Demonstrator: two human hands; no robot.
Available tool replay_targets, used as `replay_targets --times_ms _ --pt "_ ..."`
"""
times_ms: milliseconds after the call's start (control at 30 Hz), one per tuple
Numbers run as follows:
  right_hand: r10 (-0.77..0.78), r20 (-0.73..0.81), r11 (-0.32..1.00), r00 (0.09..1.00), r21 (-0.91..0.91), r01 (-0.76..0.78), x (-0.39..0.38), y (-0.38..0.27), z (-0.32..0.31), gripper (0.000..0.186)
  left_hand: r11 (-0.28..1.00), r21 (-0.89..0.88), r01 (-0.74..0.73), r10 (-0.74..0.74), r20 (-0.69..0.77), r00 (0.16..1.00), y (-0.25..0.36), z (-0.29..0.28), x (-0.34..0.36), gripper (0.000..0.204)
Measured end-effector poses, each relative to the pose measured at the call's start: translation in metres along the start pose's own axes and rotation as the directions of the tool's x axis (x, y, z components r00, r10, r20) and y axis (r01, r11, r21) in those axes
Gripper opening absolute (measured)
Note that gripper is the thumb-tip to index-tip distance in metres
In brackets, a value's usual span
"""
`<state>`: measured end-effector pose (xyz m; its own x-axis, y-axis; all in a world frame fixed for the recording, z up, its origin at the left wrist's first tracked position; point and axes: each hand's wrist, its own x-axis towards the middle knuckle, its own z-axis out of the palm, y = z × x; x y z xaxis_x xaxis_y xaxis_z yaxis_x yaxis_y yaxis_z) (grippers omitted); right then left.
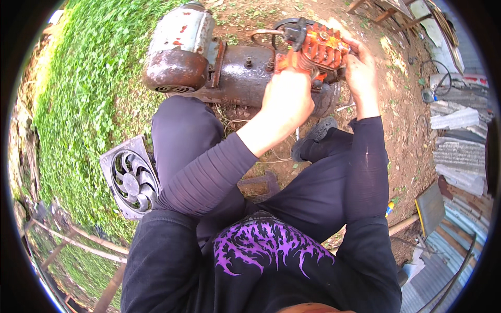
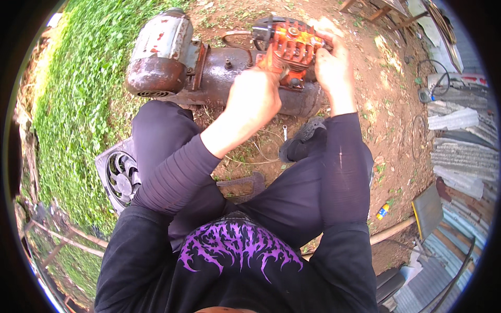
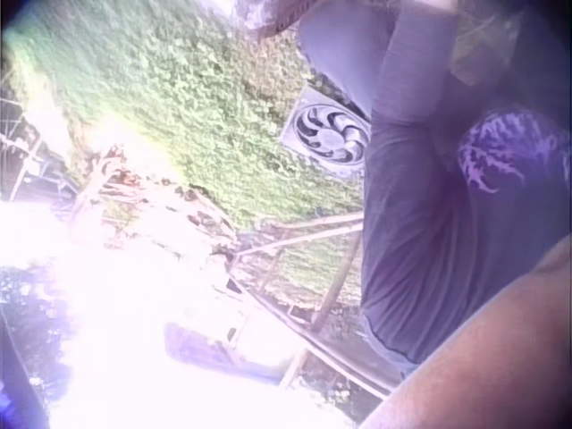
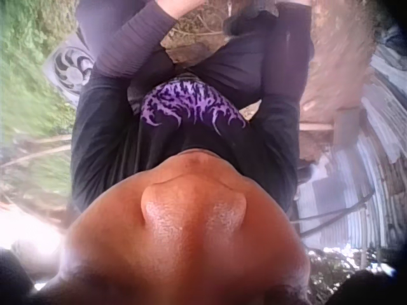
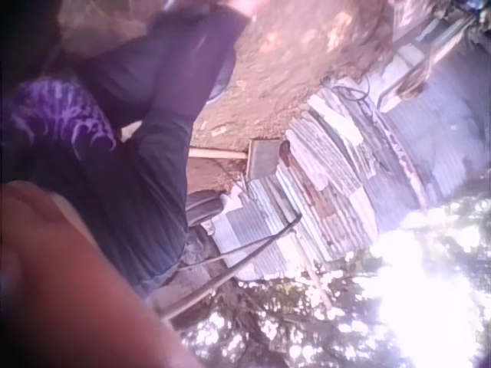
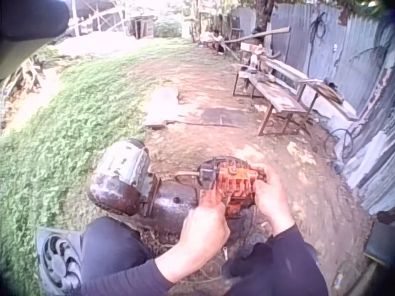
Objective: The person manipulates the internal components of a motor assembly, removes a metal piece, and then cleans several small metal parts by dipping them into a bucket of liquid.
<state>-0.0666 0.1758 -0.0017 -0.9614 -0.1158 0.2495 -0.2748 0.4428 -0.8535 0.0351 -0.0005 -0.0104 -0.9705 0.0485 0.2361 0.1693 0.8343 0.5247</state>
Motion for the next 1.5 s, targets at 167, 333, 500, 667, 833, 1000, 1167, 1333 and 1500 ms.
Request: replay_targets --times_ms 167,333,500,667,833,1000,1167,1333,1500 --pt "0.143 -0.02 0.981 0.989 0.138 -0.139 -0.003 -0.02 -0.001 0.049 0.992 -0.117 -0.041 0.01 -0.255 0.967 0.012 -0.034 0.016 0.011" --pt "0.107 -0.003 0.989 0.994 0.104 -0.106 -0.004 -0.018 0.005 0.049 0.996 -0.074 -0.059 0.044 -0.189 0.981 -0.002 -0.012 0.03 0.012" --pt "0.107 -0.024 0.993 0.994 0.055 -0.105 -0.006 -0.022 0.001 0.048 0.979 -0.198 0.04 -0.054 -0.067 0.996 -0.006 -0.018 0.0 0.007" --pt "0.074 -0.016 0.997 0.997 0.036 -0.074 -0.004 -0.021 0.003 0.047 0.925 -0.369 -0.088 -0.025 -0.291 0.956 0.009 -0.02 0.025 0.005" --pt "0.092 -0.023 0.994 0.995 0.053 -0.091 -0.006 -0.013 0.004 0.047 0.966 -0.255 -0.033 -0.016 -0.189 0.982 0.003 0.004 0.018 0.006" --pt "-0.001 -0.057 1.0 0.998 0.03 0.003 -0.006 -0.005 -0.005 0.044 0.94 -0.313 -0.138 0.025 -0.341 0.94 0.006 0.003 0.028 0.005" --pt "0.032 -0.015 0.999 0.999 0.021 -0.031 -0.007 -0.008 -0.001 0.048 0.968 -0.246 0.058 -0.067 -0.03 0.997 -0.013 0.024 -0.009 0.004" --pt "0.093 -0.039 0.986 0.995 0.144 -0.086 0.0 0.02 -0.014 0.051 0.834 -0.472 0.284 -0.399 -0.161 0.903 -0.029 0.04 -0.021 0.01" --pt "0.101 -0.006 0.99 0.995 0.1 -0.1 0.0 -0.011 0.002 0.048 0.759 -0.646 0.082 -0.374 -0.329 0.867 -0.045 0.062 0.015 0.022"
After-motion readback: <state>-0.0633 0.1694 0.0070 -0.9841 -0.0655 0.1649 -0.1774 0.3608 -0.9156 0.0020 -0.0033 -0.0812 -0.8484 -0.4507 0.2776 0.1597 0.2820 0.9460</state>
